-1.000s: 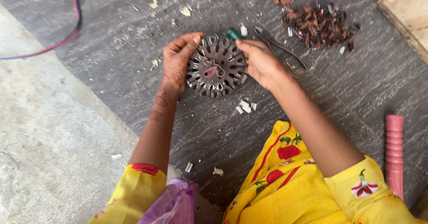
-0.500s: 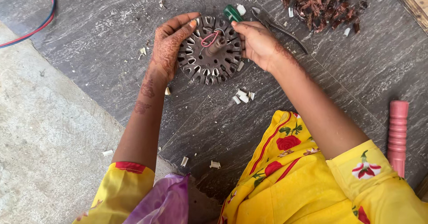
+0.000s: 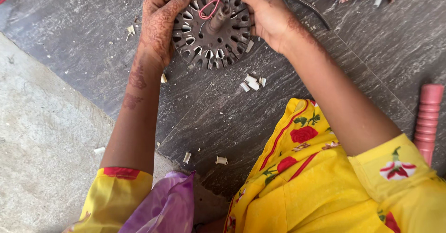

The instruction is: The person uses pliers and a screwdriver to remove insulation and copper wire from a motor stator. They repeatedly cut and pull material from the stator slots, then use a screwdriver to pry out remaining pieces.

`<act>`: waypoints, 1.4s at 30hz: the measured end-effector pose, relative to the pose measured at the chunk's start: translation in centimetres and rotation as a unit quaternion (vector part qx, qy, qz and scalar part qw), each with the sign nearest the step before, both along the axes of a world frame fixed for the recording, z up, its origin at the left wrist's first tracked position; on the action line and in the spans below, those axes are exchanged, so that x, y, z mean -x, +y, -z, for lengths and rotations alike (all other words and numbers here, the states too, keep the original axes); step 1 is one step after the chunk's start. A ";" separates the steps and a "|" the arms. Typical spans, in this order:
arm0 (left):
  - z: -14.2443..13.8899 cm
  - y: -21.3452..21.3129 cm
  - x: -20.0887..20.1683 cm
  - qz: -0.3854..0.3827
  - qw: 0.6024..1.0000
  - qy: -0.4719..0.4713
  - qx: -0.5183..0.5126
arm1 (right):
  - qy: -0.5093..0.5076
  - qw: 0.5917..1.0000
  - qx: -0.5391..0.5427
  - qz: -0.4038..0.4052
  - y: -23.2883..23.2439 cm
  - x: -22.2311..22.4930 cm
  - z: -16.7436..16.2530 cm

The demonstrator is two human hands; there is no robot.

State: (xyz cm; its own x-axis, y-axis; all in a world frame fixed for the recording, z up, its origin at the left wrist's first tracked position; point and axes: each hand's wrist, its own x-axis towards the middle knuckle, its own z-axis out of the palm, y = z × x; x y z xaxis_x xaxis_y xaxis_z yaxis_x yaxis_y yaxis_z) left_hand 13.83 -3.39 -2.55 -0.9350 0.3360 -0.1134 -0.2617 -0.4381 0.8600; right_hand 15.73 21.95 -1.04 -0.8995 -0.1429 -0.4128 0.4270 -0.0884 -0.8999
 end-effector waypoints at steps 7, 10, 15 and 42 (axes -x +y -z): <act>-1.3 0.1 -0.4 -0.002 1.000 -0.009 0.028 | -0.009 0.999 -0.046 0.004 -0.3 -0.2 -0.6; -1.9 0.0 -0.6 0.005 0.999 -0.002 0.040 | -0.006 1.000 -0.021 0.007 -0.4 -0.4 -0.8; -2.5 -0.7 0.6 0.059 0.984 -0.067 0.155 | -0.016 0.999 -0.039 0.005 -0.5 -0.5 -0.9; -1.3 -1.4 1.7 -0.011 0.933 -0.197 0.300 | -0.045 0.976 0.211 -0.025 -0.3 -2.3 1.6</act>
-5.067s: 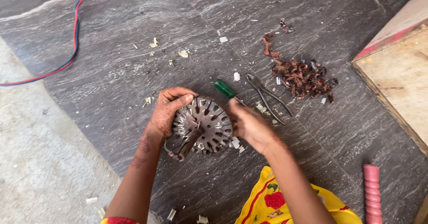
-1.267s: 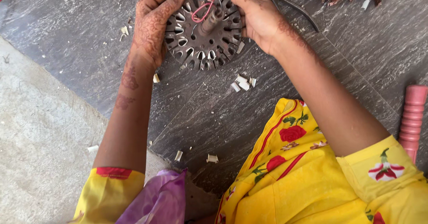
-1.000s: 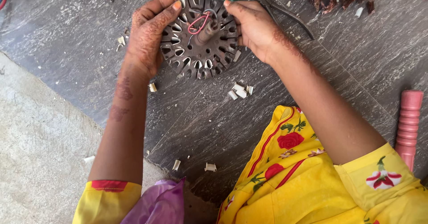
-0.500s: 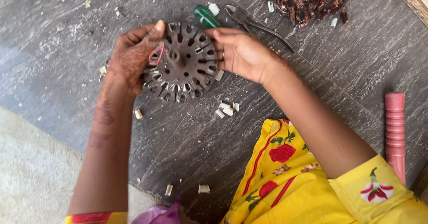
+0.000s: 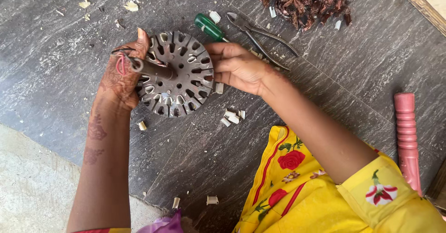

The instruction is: The person uses pliers and a screwdriver to remove insulation and copper wire from a motor stator. They repeatedly cut and pull material from the stator slots, then use a screwdriver to pry out remaining pieces.

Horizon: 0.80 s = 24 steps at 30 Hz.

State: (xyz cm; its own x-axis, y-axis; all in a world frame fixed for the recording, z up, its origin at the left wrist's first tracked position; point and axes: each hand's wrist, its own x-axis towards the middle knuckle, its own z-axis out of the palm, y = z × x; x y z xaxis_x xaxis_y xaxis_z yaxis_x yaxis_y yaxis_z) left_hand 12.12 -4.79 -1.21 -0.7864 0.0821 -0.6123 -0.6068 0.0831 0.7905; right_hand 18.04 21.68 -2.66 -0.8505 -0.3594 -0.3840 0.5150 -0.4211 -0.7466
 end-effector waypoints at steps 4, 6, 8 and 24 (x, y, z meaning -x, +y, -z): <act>-0.5 -0.2 -0.3 0.002 0.999 0.005 -0.040 | 0.052 0.998 0.018 -0.008 -0.6 0.0 1.0; -0.8 -0.5 -0.4 0.017 0.999 0.012 -0.038 | 0.096 0.994 0.058 0.007 -1.3 -0.3 1.4; -0.9 -0.7 -0.6 0.033 0.999 0.017 -0.038 | 0.142 0.986 0.079 0.026 -2.2 -0.7 1.5; -0.8 1.8 -2.3 -0.047 0.882 -0.173 -0.437 | 0.333 0.906 -0.168 0.199 -5.2 -0.2 -2.3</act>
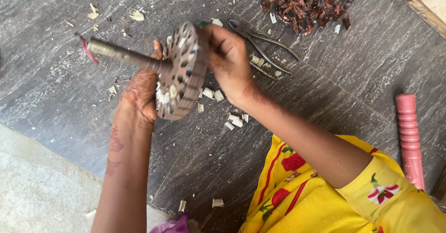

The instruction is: The person uses pliers and a screwdriver to remove insulation and copper wire from a motor stator. They repeatedly cut and pull material from the stator slots, then use a screwdriver to pry out remaining pieces.

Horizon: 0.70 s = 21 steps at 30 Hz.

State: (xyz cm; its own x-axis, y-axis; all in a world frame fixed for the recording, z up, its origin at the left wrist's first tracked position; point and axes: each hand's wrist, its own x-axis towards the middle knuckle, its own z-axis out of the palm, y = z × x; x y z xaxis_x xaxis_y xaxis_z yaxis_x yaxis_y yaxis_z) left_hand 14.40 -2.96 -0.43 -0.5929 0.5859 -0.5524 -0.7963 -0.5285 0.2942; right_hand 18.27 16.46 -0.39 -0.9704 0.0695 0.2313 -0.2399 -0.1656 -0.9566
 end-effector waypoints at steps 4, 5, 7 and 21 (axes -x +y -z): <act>0.2 0.8 -0.8 0.004 0.998 -0.030 -0.059 | -0.028 0.997 0.048 -0.047 1.1 0.3 -1.4; 0.3 1.0 -1.0 -0.001 0.997 -0.040 -0.073 | -0.044 0.997 0.036 -0.050 1.3 0.5 -1.7; 0.6 1.1 -1.6 -0.012 0.992 -0.065 -0.104 | -0.081 0.995 0.011 -0.055 1.5 0.7 -2.0; 0.6 -3.5 -0.8 -0.120 0.953 0.065 0.270 | -0.135 0.989 -0.054 0.029 7.4 1.6 -4.1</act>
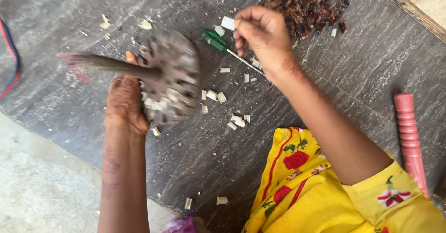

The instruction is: The person uses pliers and a screwdriver to remove insulation and copper wire from a motor stator. They repeatedly cut and pull material from the stator slots, then use a screwdriver to pry out remaining pieces.

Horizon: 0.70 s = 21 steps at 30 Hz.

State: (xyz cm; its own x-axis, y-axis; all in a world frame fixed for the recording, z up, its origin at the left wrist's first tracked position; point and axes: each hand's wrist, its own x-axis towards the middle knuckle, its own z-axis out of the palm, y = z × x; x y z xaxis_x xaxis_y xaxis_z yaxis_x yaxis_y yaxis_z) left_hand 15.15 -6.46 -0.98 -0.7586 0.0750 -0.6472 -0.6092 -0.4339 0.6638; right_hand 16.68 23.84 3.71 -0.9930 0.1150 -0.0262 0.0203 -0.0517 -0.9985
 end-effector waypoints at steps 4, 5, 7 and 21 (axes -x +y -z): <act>1.5 1.9 -0.5 -0.018 0.981 0.168 0.100 | 0.056 0.996 -0.071 -0.001 -0.6 -0.6 0.5; 1.9 2.4 -0.8 -0.007 0.968 0.173 0.181 | 0.052 0.996 -0.064 0.018 -0.6 -0.9 0.2; 2.4 3.3 -1.2 0.013 0.924 0.179 0.339 | 0.048 0.996 -0.051 0.053 -0.5 -1.5 -0.6; 2.3 3.5 -2.0 0.002 0.974 0.112 0.196 | -0.227 0.928 0.247 0.164 -3.5 -6.1 -1.4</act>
